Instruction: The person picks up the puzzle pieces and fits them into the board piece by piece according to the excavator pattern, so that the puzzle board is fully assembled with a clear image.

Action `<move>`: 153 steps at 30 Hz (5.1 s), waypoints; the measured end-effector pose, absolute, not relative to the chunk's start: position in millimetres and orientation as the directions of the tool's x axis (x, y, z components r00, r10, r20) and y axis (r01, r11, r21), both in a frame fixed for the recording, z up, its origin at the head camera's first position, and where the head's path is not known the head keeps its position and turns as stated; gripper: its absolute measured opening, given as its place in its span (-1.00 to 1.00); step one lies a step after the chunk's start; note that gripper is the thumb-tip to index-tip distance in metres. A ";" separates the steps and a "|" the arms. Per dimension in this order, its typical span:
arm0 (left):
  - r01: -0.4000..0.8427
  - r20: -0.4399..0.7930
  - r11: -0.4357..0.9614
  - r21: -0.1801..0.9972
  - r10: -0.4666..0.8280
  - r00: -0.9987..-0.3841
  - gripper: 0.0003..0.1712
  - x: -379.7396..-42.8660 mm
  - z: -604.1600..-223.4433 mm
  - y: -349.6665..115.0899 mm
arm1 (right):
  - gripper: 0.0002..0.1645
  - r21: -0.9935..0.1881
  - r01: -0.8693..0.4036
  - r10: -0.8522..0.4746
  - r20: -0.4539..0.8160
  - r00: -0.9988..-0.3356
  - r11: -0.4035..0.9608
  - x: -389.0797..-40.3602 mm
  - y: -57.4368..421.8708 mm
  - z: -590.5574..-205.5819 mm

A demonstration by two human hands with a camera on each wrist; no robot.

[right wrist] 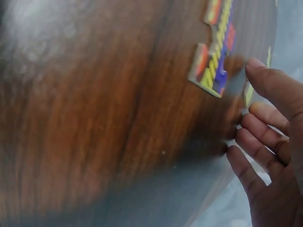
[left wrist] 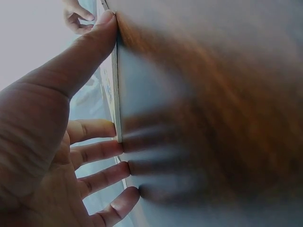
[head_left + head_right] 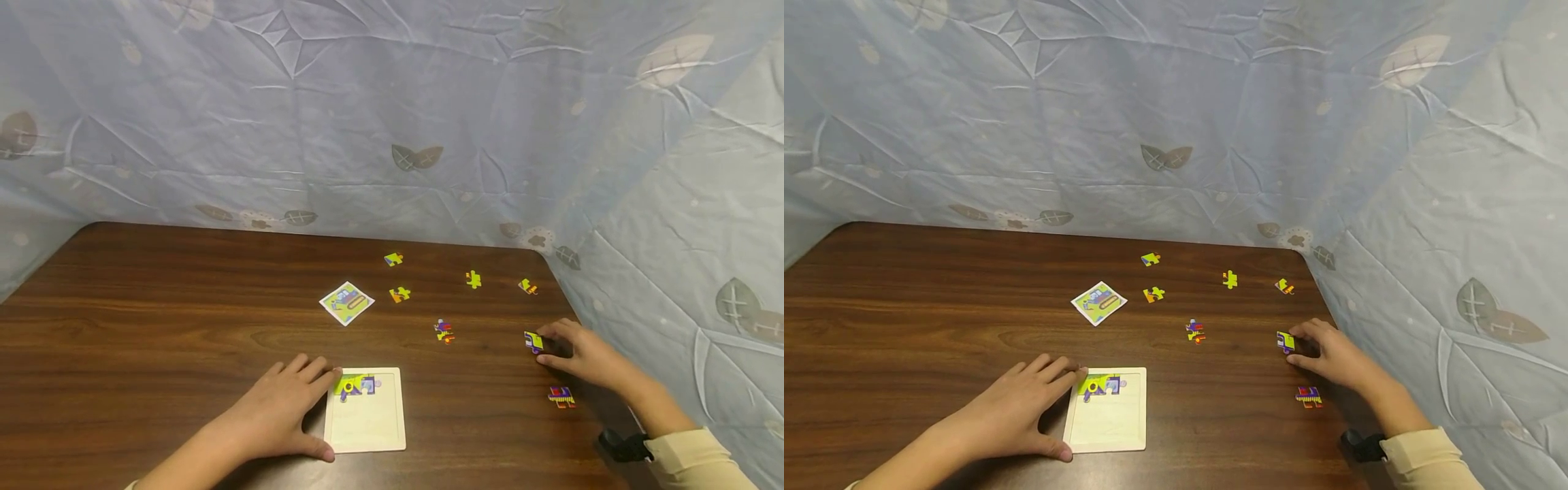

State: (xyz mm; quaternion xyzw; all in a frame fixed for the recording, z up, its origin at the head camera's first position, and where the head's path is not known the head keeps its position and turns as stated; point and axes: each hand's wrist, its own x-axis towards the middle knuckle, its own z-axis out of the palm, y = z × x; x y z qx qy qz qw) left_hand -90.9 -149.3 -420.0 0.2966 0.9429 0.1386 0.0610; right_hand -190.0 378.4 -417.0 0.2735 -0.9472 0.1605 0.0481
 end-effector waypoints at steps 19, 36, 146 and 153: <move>0.531 -0.046 0.792 0.302 0.568 -0.821 0.33 -90.6 -419.0 -148.6 | -0.64 -0.289 -0.545 -0.488 0.249 -0.837 0.787 -195.8 374.9 -427.9; 0.527 -0.045 0.792 0.308 0.565 -0.824 0.34 -89.4 -420.2 -148.9 | -0.68 -0.313 -0.551 -0.479 0.281 -0.832 0.773 -196.1 372.3 -407.0; 0.554 -0.029 0.786 0.275 0.582 -0.812 0.30 -89.2 -420.7 -151.2 | -0.76 -0.092 -0.784 -0.787 -0.005 -0.617 0.615 -134.0 123.2 -404.1; 0.551 -0.042 0.786 0.281 0.583 -0.811 0.31 -89.1 -419.0 -150.7 | -0.79 -0.137 -0.771 -0.781 -0.035 -0.624 0.622 -134.2 125.2 -403.9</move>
